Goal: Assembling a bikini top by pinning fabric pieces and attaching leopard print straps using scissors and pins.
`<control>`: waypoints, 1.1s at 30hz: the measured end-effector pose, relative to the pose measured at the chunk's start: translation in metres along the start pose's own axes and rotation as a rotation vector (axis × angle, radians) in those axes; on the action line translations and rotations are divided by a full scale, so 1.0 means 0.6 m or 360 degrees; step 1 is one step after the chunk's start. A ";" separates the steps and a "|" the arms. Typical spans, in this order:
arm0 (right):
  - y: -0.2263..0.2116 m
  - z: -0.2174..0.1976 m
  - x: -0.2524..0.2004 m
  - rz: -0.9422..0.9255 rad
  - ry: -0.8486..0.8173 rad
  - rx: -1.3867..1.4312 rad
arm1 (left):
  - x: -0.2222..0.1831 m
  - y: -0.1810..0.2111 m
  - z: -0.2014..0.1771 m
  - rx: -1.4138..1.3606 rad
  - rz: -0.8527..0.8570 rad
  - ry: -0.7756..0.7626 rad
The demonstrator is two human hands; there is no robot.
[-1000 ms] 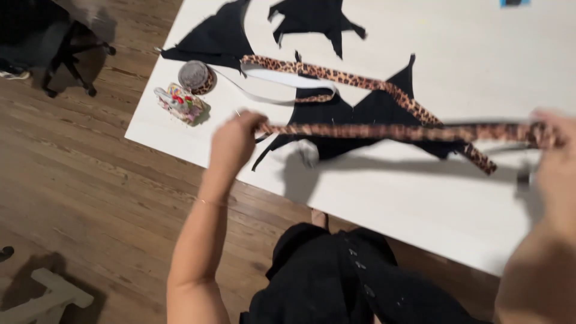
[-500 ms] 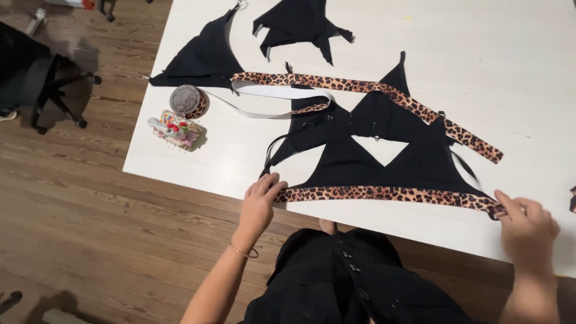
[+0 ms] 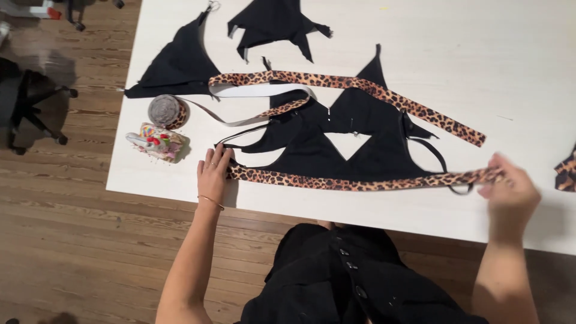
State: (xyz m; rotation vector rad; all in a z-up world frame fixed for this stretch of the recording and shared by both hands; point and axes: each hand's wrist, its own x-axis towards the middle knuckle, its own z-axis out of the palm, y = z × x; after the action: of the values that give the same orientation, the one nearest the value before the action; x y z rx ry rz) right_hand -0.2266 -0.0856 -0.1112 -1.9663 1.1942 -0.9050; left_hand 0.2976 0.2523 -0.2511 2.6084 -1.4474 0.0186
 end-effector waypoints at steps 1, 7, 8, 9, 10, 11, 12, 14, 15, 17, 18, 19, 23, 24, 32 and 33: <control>-0.005 -0.008 0.002 0.0010 0.0006 -0.0010 | -0.001 0.004 0.003 -0.0007 0.0011 -0.0008; 0.072 -0.041 -0.055 -0.0478 0.0080 0.0048 | -0.003 0.011 -0.028 0.0012 0.0014 0.0080; 0.110 -0.047 -0.067 -0.0238 -0.0237 -0.0541 | -0.005 0.004 -0.027 0.0031 0.0028 0.0015; 0.148 -0.053 -0.079 0.0028 -0.0540 -0.1116 | -0.007 -0.002 -0.024 0.0050 0.0043 -0.0050; 0.171 -0.052 -0.079 0.0028 -0.0544 -0.1119 | -0.005 0.000 -0.036 0.0048 0.0040 -0.0053; 0.193 -0.052 -0.079 0.0095 -0.0775 -0.1049 | -0.003 0.002 -0.048 0.0097 0.0001 -0.0270; 0.214 -0.052 -0.082 0.0167 -0.1004 -0.0975 | -0.002 0.004 -0.060 0.0146 -0.0036 -0.0489; 0.169 -0.063 -0.071 0.0104 -0.0968 -0.0974 | 0.008 0.083 -0.170 -0.0014 -0.0148 -0.0773; 0.146 -0.067 -0.062 0.0038 -0.0926 -0.0971 | 0.016 0.122 -0.227 -0.0175 -0.0262 -0.1049; 0.038 -0.033 -0.057 0.0177 -0.0869 -0.0751 | 0.008 0.142 -0.186 -0.0335 -0.0069 -0.0906; -0.015 -0.015 -0.054 0.0306 -0.0819 -0.0529 | 0.000 0.150 -0.166 -0.0496 0.0110 -0.0756; -0.011 0.008 -0.067 0.0307 -0.0823 -0.0526 | -0.007 0.180 -0.127 -0.0493 0.0106 -0.0759; 0.029 0.078 -0.071 -0.0053 -0.0966 -0.0855 | -0.048 0.273 0.010 -0.0224 0.0216 -0.0213; 0.046 0.084 -0.061 0.0006 -0.0978 -0.1161 | -0.060 0.297 0.043 0.0040 0.0201 -0.0025; 0.173 0.036 0.011 -0.0499 0.0053 -0.0562 | -0.047 0.295 -0.008 -0.0405 0.0082 -0.0281; 0.171 0.042 0.027 -0.0537 0.0107 -0.0588 | -0.034 0.285 -0.026 -0.0651 0.0077 -0.0350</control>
State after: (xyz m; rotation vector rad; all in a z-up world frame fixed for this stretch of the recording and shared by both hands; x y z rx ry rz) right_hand -0.2474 -0.1336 -0.2042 -2.5076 1.1490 -0.9747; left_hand 0.1433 0.1828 -0.2149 2.2941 -1.4006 -0.5173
